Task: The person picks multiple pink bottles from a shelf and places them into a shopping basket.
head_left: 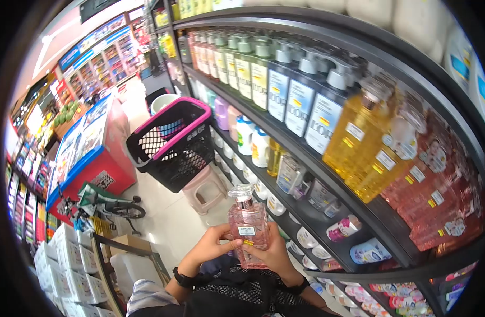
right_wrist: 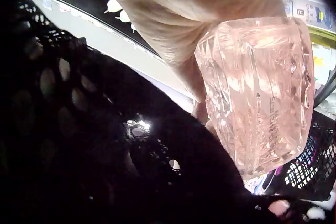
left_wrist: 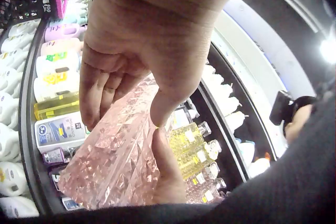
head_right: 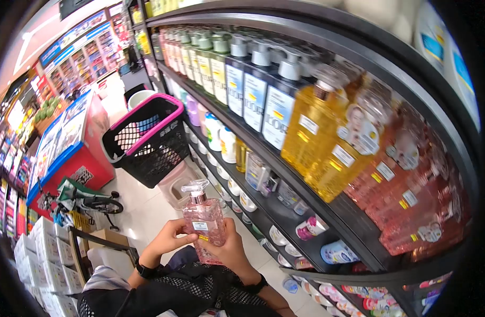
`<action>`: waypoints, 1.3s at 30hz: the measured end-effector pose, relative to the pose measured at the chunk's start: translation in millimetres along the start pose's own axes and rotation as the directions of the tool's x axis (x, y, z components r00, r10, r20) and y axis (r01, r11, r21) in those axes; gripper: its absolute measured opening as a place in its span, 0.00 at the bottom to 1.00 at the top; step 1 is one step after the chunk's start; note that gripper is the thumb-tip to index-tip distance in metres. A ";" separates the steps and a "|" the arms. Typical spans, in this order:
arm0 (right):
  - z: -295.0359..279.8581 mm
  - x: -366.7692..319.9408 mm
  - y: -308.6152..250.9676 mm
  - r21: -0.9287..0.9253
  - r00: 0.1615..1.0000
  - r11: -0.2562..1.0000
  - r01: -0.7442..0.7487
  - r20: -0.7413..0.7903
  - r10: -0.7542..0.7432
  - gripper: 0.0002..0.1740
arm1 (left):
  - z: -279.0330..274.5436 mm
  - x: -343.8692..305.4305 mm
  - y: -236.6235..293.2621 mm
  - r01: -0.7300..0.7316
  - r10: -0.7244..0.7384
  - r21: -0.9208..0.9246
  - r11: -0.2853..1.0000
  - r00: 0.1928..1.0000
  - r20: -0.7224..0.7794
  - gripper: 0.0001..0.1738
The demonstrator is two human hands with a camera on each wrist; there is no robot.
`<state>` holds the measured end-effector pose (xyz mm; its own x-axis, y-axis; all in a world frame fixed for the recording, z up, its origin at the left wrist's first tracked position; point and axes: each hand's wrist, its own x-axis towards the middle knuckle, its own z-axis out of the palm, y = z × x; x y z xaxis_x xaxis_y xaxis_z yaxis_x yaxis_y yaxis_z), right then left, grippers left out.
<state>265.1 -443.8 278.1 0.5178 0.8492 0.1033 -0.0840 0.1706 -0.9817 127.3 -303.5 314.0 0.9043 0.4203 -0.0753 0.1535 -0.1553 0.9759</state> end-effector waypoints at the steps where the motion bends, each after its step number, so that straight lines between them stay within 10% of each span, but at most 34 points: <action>1: 6.4 5.5 -0.9 -0.039 1.000 0.999 0.016 0.004 -0.015 0.32 | -7.8 -1.0 -2.7 0.004 -0.003 0.003 1.000 1.000 -0.002 0.21; 24: 261.4 182.7 86.8 -0.213 0.881 0.971 -0.112 0.431 0.196 0.34 | -271.3 -54.6 -97.3 -0.026 -0.195 -0.479 0.877 0.892 -0.407 0.19; 28: 280.0 204.3 108.7 -0.195 0.804 0.940 -0.280 0.488 0.340 0.29 | -302.7 -54.2 -122.8 0.169 -0.354 -0.467 0.868 0.870 -0.343 0.19; 35: 282.1 272.8 124.4 -0.177 0.758 0.916 -0.360 0.517 0.398 0.24 | -334.3 -8.2 -132.1 0.099 -0.418 -0.601 0.793 0.807 -0.418 0.21; 39: 276.2 324.5 127.2 -0.170 0.840 0.972 -0.163 0.493 0.227 0.23 | -366.3 39.6 -130.4 0.116 -0.371 -0.460 0.880 0.774 -0.514 0.20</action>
<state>187.3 -8.5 230.8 -0.0036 0.9984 -0.0571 -0.0210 -0.0572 -0.9981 -2.8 60.9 258.8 0.4382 0.8419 -0.3149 0.0571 0.3236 0.9445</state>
